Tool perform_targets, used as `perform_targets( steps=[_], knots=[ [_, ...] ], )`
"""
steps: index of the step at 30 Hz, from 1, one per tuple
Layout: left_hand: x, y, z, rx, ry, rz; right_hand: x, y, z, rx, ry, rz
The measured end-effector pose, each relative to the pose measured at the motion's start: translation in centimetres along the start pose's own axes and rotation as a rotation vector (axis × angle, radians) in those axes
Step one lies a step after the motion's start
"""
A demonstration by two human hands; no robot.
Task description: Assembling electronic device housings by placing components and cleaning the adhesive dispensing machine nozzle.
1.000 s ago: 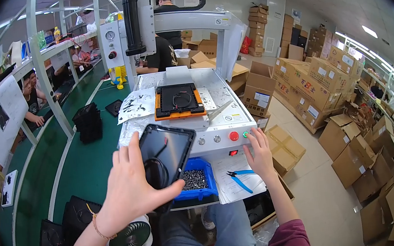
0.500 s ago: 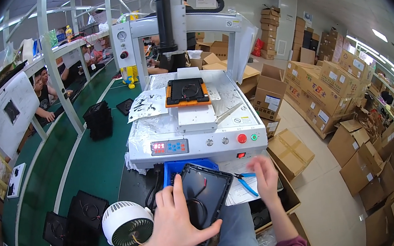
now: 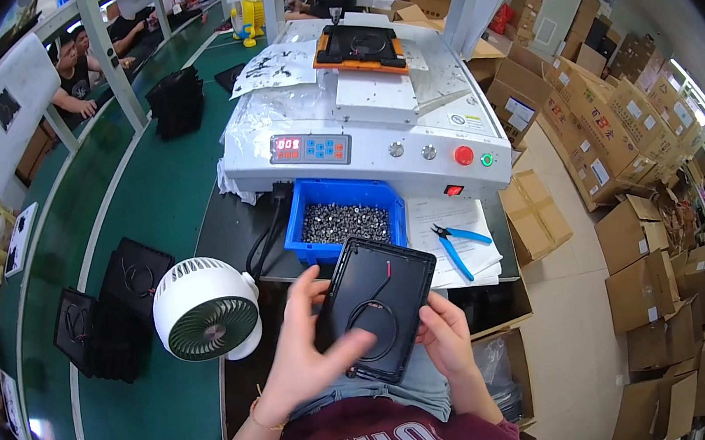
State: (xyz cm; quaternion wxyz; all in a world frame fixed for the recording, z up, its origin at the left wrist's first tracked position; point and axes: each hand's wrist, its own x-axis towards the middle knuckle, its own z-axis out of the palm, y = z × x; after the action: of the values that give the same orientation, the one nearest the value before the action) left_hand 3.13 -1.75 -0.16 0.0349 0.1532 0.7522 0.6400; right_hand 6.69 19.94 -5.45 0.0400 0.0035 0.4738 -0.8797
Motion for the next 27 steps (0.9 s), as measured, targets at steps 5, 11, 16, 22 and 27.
perform_targets(
  steps=[5, 11, 16, 22, 27],
  knots=[
    [0.2, -4.1, 1.2, -1.238, -0.043, -0.21, -0.1, -1.0, 1.1, 0.026, -0.018, 0.045],
    [-1.7, -6.4, 3.6, -1.755, -0.227, -0.642, 0.1, -3.6, 0.9, -0.71, 0.031, -0.105],
    [-1.3, -3.7, 3.5, -1.597, -0.388, -0.639, 3.1, -7.7, 3.0, -1.435, -0.243, -0.636],
    [-1.6, -4.6, 3.9, -1.71, -0.472, -0.699, 6.6, -8.5, 4.3, -1.648, -0.936, -0.568],
    [-1.3, -4.3, 3.4, -1.746, -0.586, -0.557, 6.7, -12.5, 7.2, -1.668, -0.971, -0.624]
  ],
)
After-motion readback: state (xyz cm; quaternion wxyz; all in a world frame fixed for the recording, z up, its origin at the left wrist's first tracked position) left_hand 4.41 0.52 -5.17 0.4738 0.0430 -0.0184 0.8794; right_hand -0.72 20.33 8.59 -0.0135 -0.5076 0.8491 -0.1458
